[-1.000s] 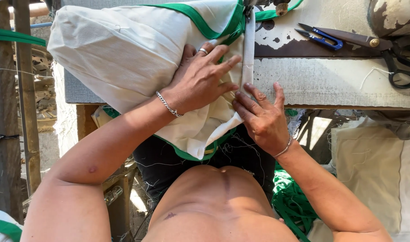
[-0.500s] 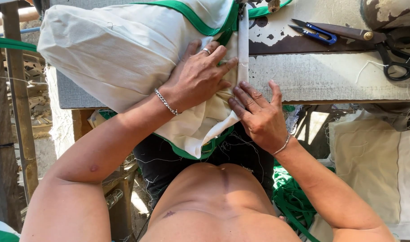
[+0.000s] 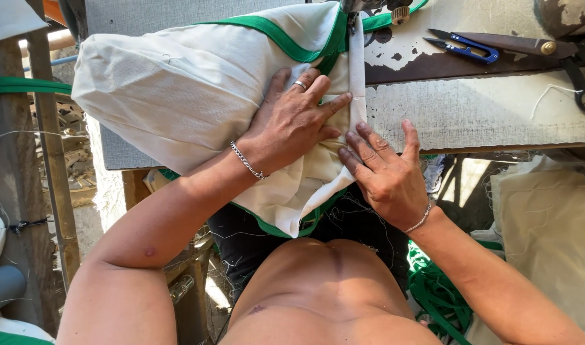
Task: A person uses an industrial sewing machine to stitch a white canvas bag with green trim, occasionally using scissors to trim excess thread.
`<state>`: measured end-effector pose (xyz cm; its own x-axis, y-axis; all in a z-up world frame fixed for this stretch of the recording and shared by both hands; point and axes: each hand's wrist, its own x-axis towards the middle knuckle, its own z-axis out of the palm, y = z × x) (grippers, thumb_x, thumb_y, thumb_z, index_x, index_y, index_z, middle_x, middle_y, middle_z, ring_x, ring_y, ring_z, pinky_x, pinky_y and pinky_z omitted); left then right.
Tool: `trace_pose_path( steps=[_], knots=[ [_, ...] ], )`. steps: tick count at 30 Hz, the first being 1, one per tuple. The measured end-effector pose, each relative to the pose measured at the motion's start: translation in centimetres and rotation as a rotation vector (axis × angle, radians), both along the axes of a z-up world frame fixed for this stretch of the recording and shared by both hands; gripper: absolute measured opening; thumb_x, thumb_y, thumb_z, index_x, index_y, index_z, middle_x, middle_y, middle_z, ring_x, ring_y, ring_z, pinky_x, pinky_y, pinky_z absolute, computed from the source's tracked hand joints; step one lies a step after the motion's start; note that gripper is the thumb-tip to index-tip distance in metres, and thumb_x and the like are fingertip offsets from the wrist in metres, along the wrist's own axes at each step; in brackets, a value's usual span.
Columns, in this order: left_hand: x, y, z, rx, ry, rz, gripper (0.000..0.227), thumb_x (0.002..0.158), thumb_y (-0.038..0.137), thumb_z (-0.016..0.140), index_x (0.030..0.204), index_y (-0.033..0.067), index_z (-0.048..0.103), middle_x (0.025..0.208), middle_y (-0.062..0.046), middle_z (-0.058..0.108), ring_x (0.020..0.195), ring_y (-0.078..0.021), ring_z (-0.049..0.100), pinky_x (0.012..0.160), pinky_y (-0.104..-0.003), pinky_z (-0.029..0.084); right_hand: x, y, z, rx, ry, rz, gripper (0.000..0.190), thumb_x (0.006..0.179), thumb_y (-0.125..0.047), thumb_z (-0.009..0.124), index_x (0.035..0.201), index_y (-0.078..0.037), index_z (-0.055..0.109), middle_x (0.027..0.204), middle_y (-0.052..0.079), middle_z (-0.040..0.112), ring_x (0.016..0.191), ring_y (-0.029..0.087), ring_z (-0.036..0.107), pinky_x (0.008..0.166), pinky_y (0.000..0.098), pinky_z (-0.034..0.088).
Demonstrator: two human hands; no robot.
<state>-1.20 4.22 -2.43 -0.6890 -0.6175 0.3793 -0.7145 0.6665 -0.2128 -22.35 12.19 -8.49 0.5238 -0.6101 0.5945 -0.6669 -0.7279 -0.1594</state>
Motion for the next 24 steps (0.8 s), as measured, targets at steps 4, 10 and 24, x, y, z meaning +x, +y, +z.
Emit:
trace_pose_path(
  steps=[4, 10, 24],
  knots=[
    [0.5, -1.0, -4.0, 0.225, 0.017, -0.054, 0.048, 0.108, 0.055, 0.051, 0.147, 0.0277, 0.056, 0.102, -0.007, 0.052, 0.116, -0.0277, 0.057, 0.100, -0.061, 0.034, -0.1, 0.3, 0.1, 0.027, -0.006, -0.005, 0.027, 0.104, -0.016, 0.058, 0.127, -0.013, 0.072, 0.125, 0.018, 0.072, 0.127, 0.038, 0.065, 0.104, 0.0765, 0.030],
    [0.2, -1.9, -5.1, 0.308, -0.054, 0.025, 0.057, 0.100, 0.068, 0.047, 0.151, 0.0428, 0.046, 0.107, -0.004, 0.042, 0.126, -0.0260, 0.047, 0.101, -0.062, 0.031, 0.0, -0.5, 0.6, 0.035, 0.024, -0.030, 0.026, 0.103, -0.017, 0.057, 0.125, -0.016, 0.072, 0.122, 0.015, 0.073, 0.124, 0.033, 0.067, 0.106, 0.0737, 0.032],
    [0.5, -8.5, -2.4, 0.433, -0.178, -0.054, 0.063, 0.094, 0.066, 0.061, 0.147, 0.0309, 0.056, 0.138, -0.009, 0.042, 0.130, -0.0346, 0.041, 0.102, -0.062, 0.028, -0.4, -6.3, 2.1, 0.004, 0.187, -0.019, 0.023, 0.103, -0.019, 0.062, 0.119, -0.010, 0.075, 0.125, 0.010, 0.077, 0.119, 0.031, 0.071, 0.105, 0.0595, 0.036]
  ],
)
